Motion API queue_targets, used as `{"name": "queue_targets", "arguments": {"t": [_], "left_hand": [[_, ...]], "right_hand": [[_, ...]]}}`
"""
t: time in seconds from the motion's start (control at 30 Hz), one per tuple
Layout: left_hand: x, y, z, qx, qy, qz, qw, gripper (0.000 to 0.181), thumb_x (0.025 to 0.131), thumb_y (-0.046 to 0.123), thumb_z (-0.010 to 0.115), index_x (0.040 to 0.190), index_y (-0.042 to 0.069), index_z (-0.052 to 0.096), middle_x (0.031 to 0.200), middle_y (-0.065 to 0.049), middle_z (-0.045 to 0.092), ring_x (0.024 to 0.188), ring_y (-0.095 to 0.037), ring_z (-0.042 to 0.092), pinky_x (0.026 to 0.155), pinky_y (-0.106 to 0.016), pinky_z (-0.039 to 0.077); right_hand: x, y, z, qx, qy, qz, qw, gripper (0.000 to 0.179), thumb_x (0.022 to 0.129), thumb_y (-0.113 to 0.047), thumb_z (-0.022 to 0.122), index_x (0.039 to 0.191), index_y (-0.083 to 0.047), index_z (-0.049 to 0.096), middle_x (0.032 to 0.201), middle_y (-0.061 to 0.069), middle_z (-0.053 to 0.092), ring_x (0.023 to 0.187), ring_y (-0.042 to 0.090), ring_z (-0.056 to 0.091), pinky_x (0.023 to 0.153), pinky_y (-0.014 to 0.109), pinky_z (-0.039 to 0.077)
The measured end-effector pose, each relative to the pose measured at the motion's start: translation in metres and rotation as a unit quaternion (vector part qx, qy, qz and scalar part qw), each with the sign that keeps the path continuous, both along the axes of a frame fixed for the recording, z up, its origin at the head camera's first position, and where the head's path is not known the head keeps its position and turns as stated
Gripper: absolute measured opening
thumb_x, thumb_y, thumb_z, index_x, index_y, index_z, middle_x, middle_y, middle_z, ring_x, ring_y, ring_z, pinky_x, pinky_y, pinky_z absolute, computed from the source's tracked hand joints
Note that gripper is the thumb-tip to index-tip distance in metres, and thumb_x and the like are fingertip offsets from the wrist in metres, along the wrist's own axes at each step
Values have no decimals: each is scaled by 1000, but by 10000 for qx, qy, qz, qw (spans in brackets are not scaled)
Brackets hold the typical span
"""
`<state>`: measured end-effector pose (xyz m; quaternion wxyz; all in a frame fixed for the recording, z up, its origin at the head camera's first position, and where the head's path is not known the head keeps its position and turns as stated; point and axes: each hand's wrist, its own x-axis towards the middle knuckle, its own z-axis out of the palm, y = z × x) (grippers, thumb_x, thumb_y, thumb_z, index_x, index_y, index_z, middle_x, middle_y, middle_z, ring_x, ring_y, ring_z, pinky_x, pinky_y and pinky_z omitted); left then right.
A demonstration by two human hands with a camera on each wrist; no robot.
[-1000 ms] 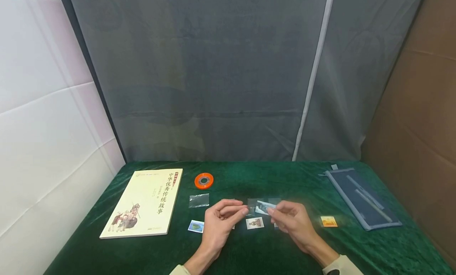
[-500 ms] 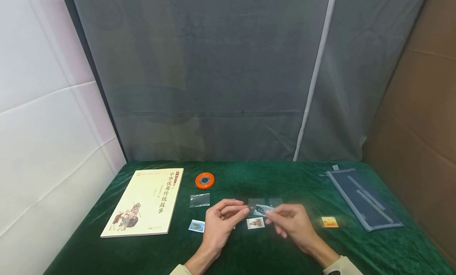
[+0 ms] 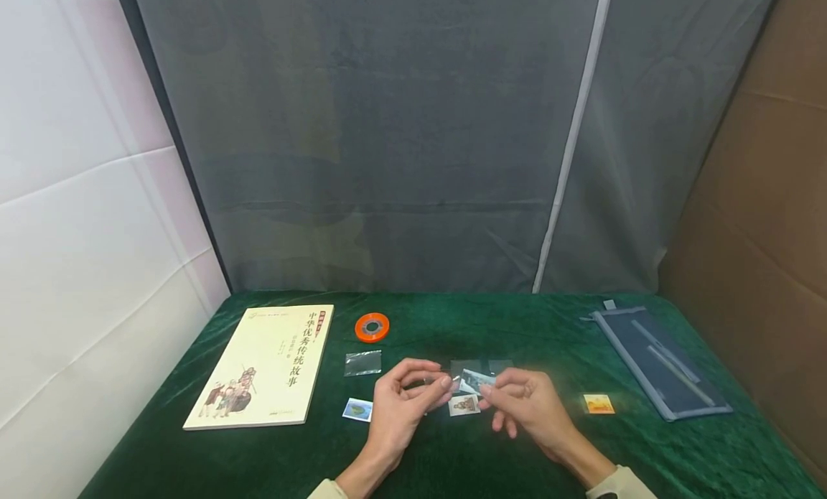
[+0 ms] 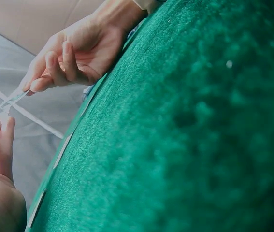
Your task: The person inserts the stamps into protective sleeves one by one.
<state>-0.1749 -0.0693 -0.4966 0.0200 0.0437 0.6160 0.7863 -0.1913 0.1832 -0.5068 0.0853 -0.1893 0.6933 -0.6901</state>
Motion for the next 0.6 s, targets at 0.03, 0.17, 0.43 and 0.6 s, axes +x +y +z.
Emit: {"name": "queue_targets", "arguments": {"t": [0.03, 0.17, 0.43, 0.6], "left_hand": [[0, 0, 0, -6, 2, -20, 10000, 54, 91, 15, 89, 130, -10, 62, 118, -22, 78, 102, -28, 82, 90, -42, 67], [0, 0, -1, -200, 61, -33, 9998, 53, 91, 15, 89, 130, -8, 62, 119, -20, 78, 104, -27, 82, 91, -40, 67], [0, 1, 0, -819, 205, 50, 9964, 50, 89, 22, 92, 127, -1, 68, 115, -14, 79, 102, -24, 83, 93, -31, 66], [0, 1, 0, -949, 236, 58, 9952, 50, 88, 23, 93, 125, 0, 69, 115, -14, 78, 101, -23, 82, 91, -30, 66]], "right_hand": [[0, 0, 0, 14, -7, 22, 10000, 16, 103, -11, 74, 98, 3, 67, 94, 24, 81, 58, 13, 72, 43, 28, 55], [0, -1, 1, 65, -58, 50, 9999, 15, 102, -13, 75, 97, -1, 67, 93, 19, 83, 60, 13, 73, 45, 27, 56], [1, -1, 0, 154, 103, 50, 9998, 20, 102, -11, 76, 96, 6, 65, 90, 16, 83, 59, 15, 73, 43, 32, 56], [2, -2, 1, 116, 145, 13, 9998, 21, 101, -11, 76, 96, 6, 65, 90, 17, 83, 58, 15, 73, 43, 33, 57]]}}
